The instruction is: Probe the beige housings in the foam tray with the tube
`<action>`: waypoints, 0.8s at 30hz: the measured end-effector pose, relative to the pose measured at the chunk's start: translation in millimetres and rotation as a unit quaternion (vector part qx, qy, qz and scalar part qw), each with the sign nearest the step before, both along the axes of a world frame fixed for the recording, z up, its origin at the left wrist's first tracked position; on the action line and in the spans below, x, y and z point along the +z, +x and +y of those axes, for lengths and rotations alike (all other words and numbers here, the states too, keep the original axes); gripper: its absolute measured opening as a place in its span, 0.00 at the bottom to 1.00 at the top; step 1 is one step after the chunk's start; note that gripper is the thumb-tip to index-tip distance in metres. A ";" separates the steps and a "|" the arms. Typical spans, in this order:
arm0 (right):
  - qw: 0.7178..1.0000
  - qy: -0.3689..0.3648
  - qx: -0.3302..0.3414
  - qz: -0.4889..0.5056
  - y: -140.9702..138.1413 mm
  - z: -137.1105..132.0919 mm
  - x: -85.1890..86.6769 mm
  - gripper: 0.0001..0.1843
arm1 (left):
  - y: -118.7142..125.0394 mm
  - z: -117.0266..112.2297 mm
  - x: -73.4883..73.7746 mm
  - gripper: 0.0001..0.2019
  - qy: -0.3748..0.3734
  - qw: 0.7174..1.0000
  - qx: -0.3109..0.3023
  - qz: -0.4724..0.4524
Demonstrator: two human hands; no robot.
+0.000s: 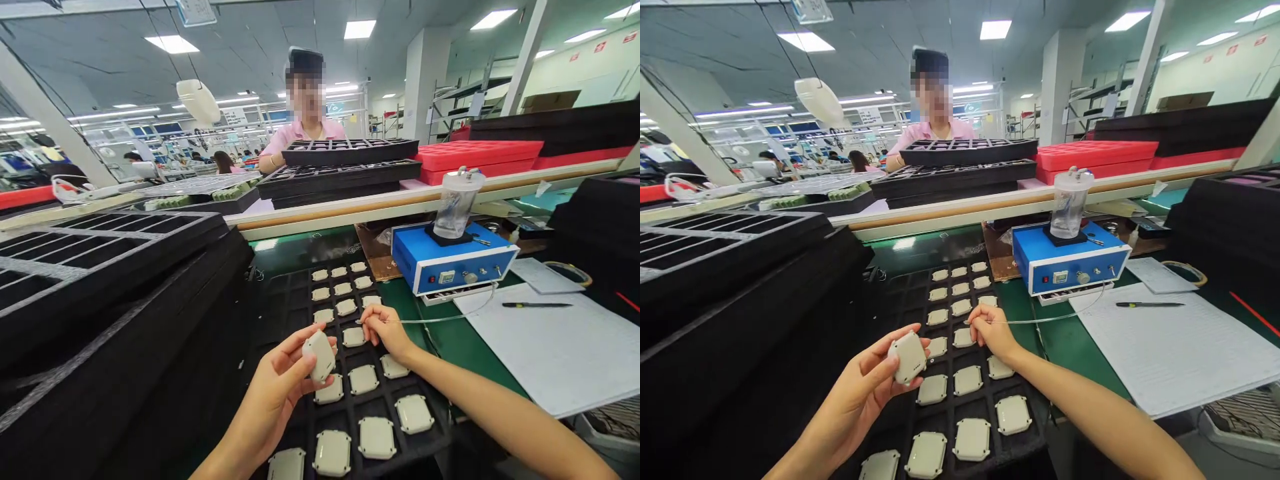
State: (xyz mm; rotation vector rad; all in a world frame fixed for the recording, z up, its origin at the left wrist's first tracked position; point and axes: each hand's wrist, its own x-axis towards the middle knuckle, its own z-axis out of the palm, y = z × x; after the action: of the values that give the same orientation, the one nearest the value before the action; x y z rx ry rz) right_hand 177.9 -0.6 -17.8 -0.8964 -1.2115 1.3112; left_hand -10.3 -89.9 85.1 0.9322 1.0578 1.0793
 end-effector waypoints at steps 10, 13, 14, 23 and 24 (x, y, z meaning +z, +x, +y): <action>1.000 -0.011 0.010 0.003 0.4 -1.0 3.4 0.05 | -38.5 -21.8 -12.8 0.25 0.041 0.993 0.086 0.067; 1.000 -0.014 0.013 0.005 0.9 1.1 6.3 0.05 | -48.1 -21.5 -21.2 0.23 0.040 0.991 0.082 0.095; 1.000 -0.015 0.014 0.004 1.3 1.9 6.9 0.05 | -50.5 -20.8 -23.3 0.23 0.037 0.991 0.084 0.100; 0.999 -0.003 0.001 -0.042 5.8 -5.7 6.4 0.04 | -67.8 -18.4 -35.9 0.17 0.078 0.988 0.109 0.081; 0.999 -0.002 0.005 -0.044 6.7 -5.3 5.6 0.03 | -70.7 -18.5 -39.4 0.17 0.081 0.987 0.102 0.092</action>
State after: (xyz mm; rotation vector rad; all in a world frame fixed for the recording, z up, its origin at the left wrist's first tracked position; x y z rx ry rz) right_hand 184.6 -5.9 -12.3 -0.9598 -1.2831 1.2928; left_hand -81.0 -108.4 45.7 1.0868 1.2519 1.2802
